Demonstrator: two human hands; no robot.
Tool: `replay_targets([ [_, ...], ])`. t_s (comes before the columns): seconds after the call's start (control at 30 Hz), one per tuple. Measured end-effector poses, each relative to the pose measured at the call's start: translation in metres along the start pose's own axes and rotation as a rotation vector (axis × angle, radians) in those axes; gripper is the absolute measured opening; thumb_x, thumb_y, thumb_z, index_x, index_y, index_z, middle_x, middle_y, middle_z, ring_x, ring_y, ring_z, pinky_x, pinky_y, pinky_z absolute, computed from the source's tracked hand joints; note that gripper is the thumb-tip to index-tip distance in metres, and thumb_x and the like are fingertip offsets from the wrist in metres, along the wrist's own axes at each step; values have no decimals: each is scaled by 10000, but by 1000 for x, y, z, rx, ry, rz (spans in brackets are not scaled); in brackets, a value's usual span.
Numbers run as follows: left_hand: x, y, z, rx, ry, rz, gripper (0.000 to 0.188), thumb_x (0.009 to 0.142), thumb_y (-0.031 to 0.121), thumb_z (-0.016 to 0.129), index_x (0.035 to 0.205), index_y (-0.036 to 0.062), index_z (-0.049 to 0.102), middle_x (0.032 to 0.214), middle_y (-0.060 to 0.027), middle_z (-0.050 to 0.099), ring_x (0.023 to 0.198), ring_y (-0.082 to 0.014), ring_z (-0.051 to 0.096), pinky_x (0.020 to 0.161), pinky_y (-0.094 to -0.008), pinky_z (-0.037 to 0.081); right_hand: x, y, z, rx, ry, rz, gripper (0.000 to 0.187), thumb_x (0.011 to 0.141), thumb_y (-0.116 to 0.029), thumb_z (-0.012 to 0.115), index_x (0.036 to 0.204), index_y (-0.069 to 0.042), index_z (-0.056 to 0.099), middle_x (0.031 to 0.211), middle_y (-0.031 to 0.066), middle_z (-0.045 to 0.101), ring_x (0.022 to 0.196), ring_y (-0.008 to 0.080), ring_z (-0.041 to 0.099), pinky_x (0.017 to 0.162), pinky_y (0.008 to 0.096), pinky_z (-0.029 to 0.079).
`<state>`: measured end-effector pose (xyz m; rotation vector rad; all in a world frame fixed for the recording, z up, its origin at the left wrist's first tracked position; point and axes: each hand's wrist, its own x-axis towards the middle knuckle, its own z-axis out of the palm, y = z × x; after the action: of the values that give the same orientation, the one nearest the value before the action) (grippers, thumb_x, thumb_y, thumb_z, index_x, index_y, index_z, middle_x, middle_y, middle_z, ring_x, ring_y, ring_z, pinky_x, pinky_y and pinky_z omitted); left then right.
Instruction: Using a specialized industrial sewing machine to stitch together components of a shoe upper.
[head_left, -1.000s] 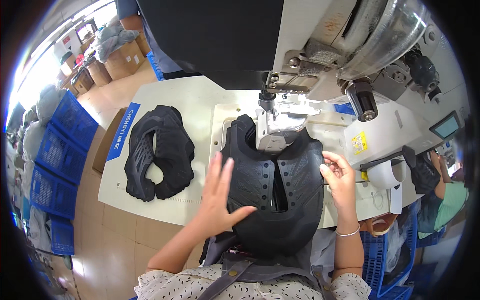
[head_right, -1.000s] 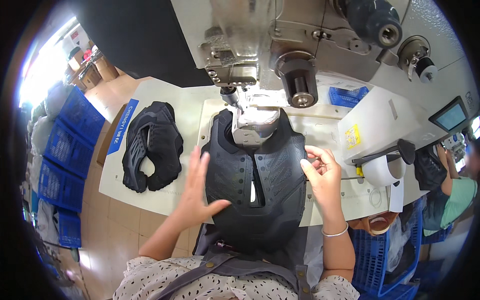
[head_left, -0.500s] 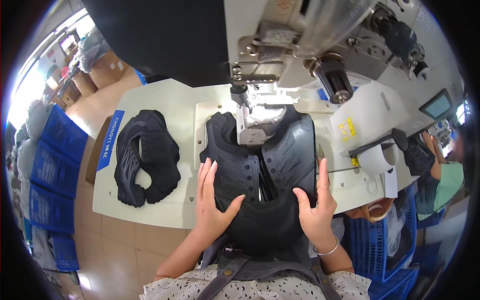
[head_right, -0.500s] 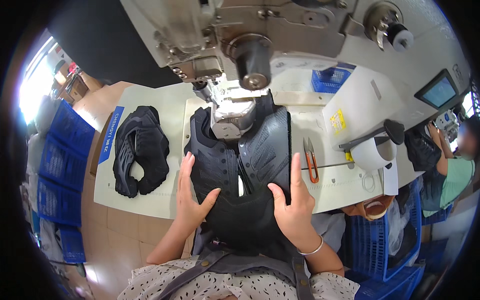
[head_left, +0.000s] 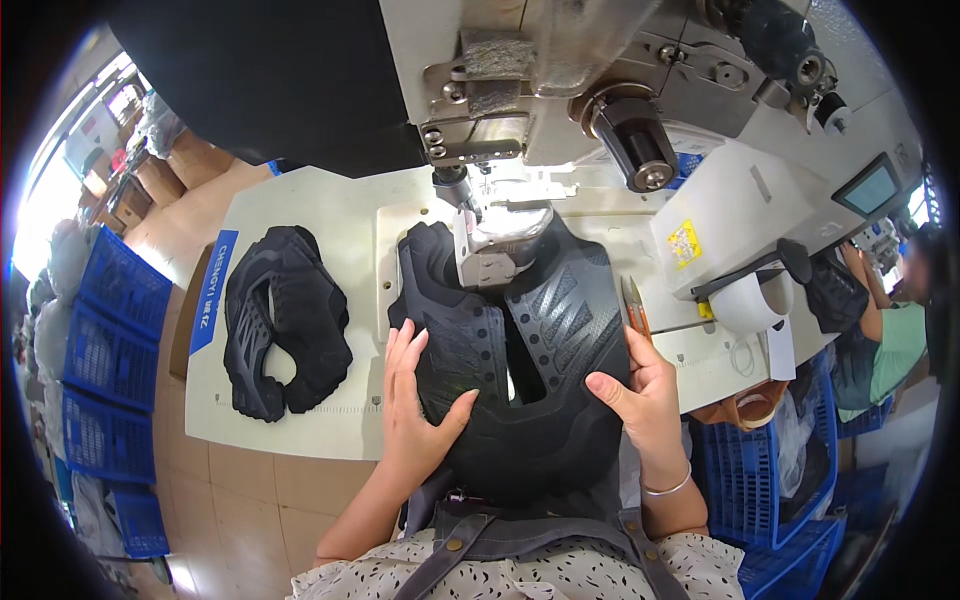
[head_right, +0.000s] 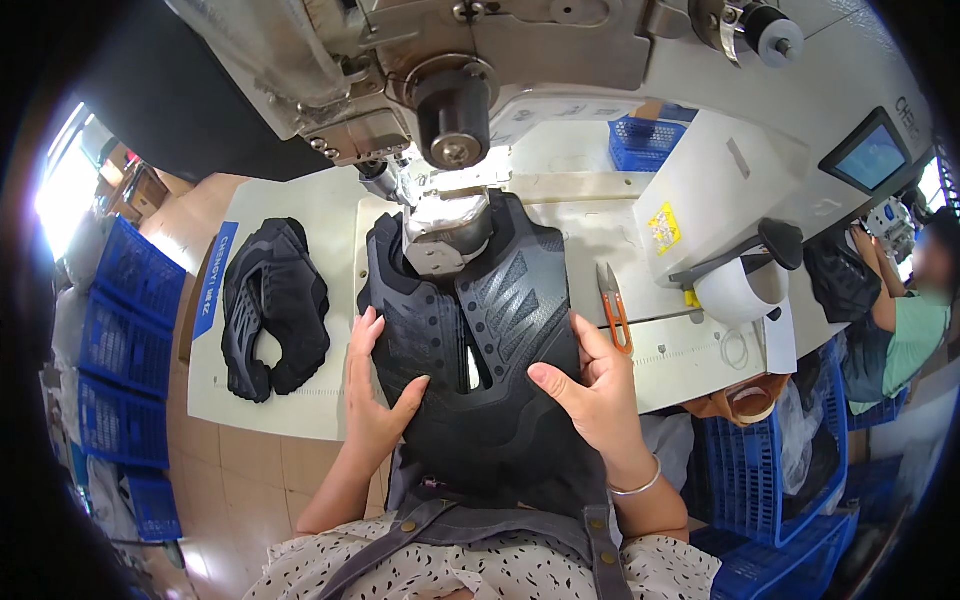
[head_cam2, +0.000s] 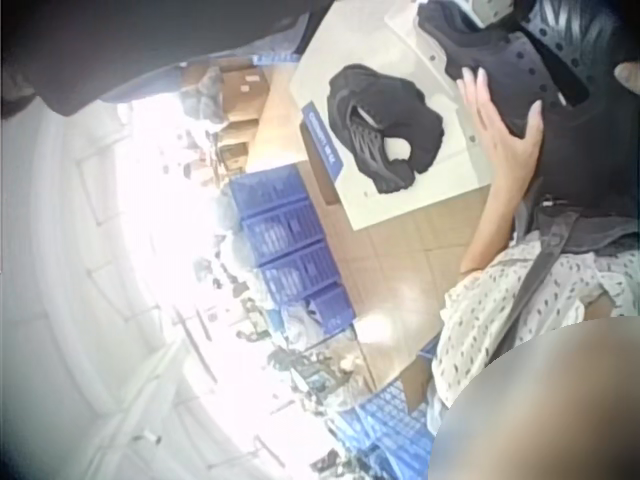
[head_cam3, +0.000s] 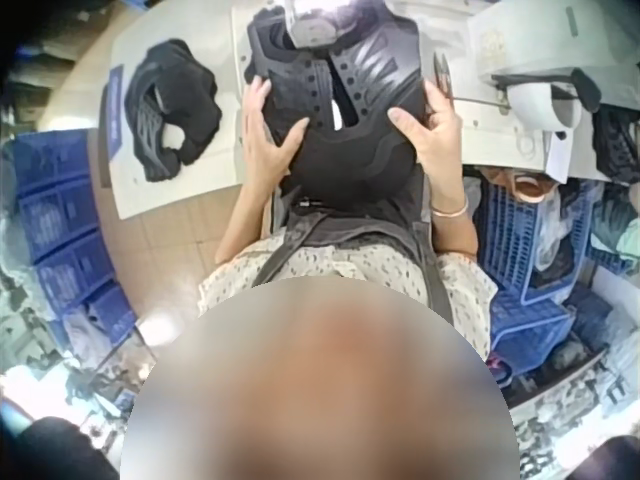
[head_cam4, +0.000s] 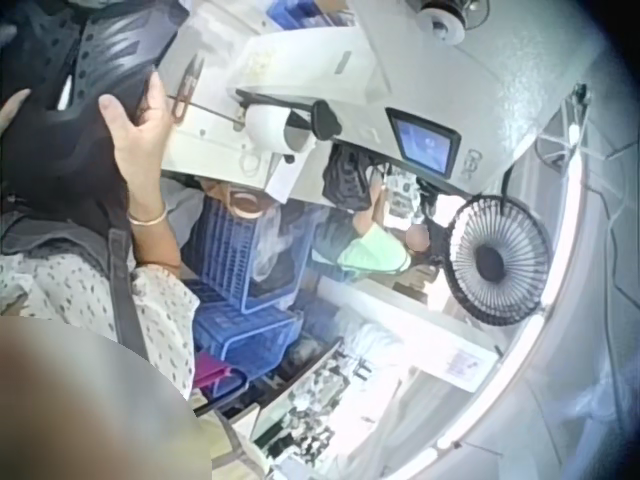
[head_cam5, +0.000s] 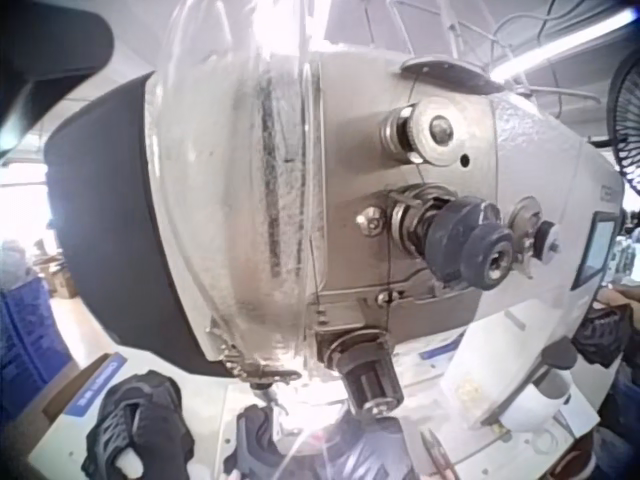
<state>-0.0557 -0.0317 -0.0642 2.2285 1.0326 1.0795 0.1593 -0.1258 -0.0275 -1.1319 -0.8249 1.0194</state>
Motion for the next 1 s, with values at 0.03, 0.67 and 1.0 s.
replay_targets([
  [0.03, 0, 2, -1, -19, 18, -2, 684, 691, 153, 712, 1256, -3, 360, 1363, -223, 277, 1274, -386, 255, 1035, -437, 231, 0, -3, 0, 0, -4, 1, 538, 751, -57, 685, 1208, 74, 433, 1251, 176, 442, 1100, 195, 458, 939, 284, 350],
  [0.67, 23, 46, -24, -1233, -205, -570, 414, 893, 162, 448, 1210, -97, 388, 1216, -223, 482, 1110, -255, 502, 945, -382, 401, 20, -16, 26, 30, 136, -366, 332, 897, -100, 439, 1199, 26, 386, 1030, 126, 556, 793, 193, 602, 649, 304, 528],
  [1.0, 64, 47, -19, -1354, -131, -529, 391, 818, 22, 433, 1195, -77, 398, 1124, -212, 545, 1009, -256, 564, 884, -365, 461, 36, -13, 36, 430, 155, -30, 309, 890, -91, 402, 1182, 4, 436, 1049, 136, 573, 868, 180, 583, 778, 282, 480],
])
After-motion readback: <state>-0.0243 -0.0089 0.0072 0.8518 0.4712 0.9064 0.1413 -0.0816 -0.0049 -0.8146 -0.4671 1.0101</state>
